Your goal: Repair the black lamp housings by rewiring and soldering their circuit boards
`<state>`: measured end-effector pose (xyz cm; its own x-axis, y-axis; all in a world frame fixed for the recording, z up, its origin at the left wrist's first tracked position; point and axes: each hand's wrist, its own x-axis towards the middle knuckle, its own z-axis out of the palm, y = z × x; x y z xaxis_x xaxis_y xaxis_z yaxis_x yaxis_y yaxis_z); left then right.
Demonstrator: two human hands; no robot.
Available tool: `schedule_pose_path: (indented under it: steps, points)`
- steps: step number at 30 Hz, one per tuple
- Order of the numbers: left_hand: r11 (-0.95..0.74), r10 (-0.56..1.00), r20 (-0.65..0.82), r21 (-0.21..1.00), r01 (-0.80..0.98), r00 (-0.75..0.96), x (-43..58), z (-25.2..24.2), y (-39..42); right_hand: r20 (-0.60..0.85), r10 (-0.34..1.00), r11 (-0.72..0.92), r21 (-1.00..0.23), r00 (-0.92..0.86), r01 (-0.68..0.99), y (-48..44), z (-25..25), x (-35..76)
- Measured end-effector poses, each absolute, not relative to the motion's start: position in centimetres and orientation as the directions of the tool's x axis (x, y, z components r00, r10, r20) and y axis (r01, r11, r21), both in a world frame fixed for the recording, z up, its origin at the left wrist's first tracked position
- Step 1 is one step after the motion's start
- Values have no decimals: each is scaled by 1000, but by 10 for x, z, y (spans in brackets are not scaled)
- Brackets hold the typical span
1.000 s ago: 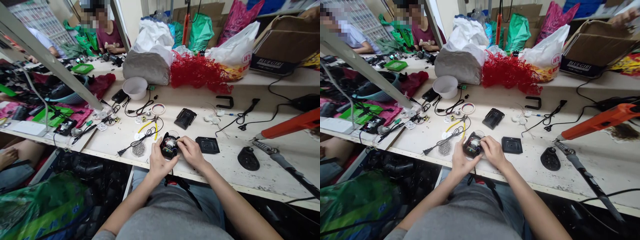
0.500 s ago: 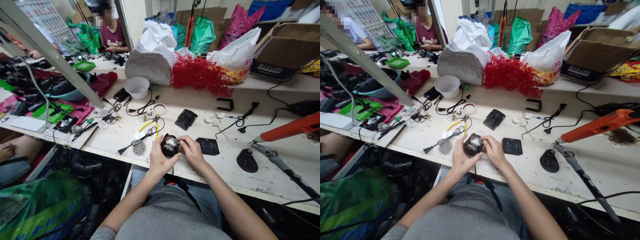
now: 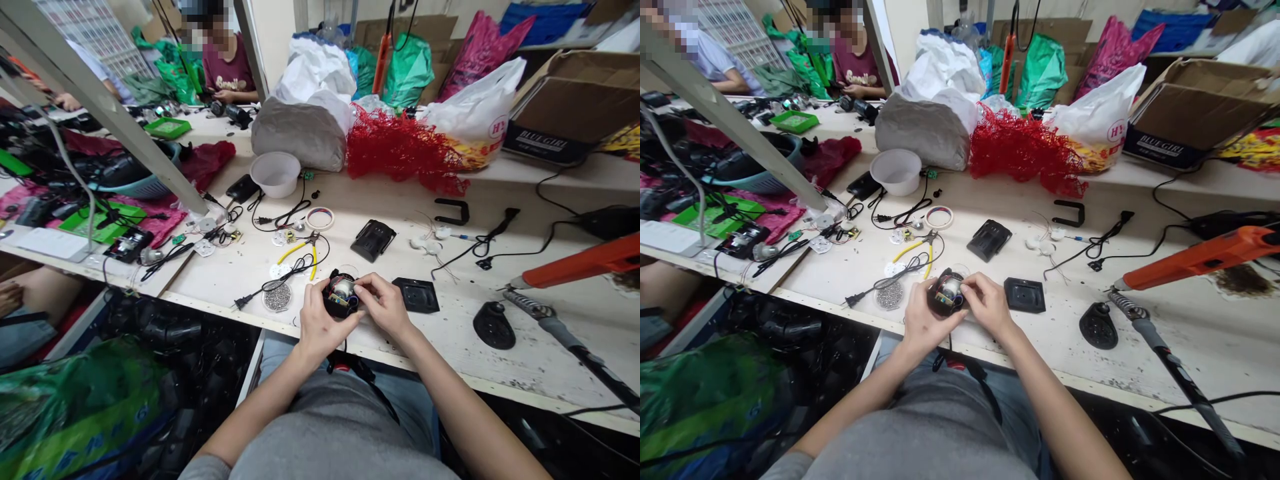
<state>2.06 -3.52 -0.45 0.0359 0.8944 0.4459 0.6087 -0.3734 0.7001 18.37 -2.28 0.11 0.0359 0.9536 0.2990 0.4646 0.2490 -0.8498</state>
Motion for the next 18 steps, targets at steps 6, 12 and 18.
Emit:
schedule_pose_path:
  steps: [6, 12, 18]
  points:
    - [-363, 898, 439, 723, 588, 14, 19, -11, -38, 228, 973, 182, -865, 43, 468, -21, 0, 180]
    - [-383, 891, 454, 734, 562, 14, 16, -18, -43, 237, 972, 194, -794, -1, 575, -24, 2, 179]
    - [-379, 896, 443, 711, 592, 41, 14, -21, -45, 260, 966, 199, -754, 6, 626, -28, -2, 176]
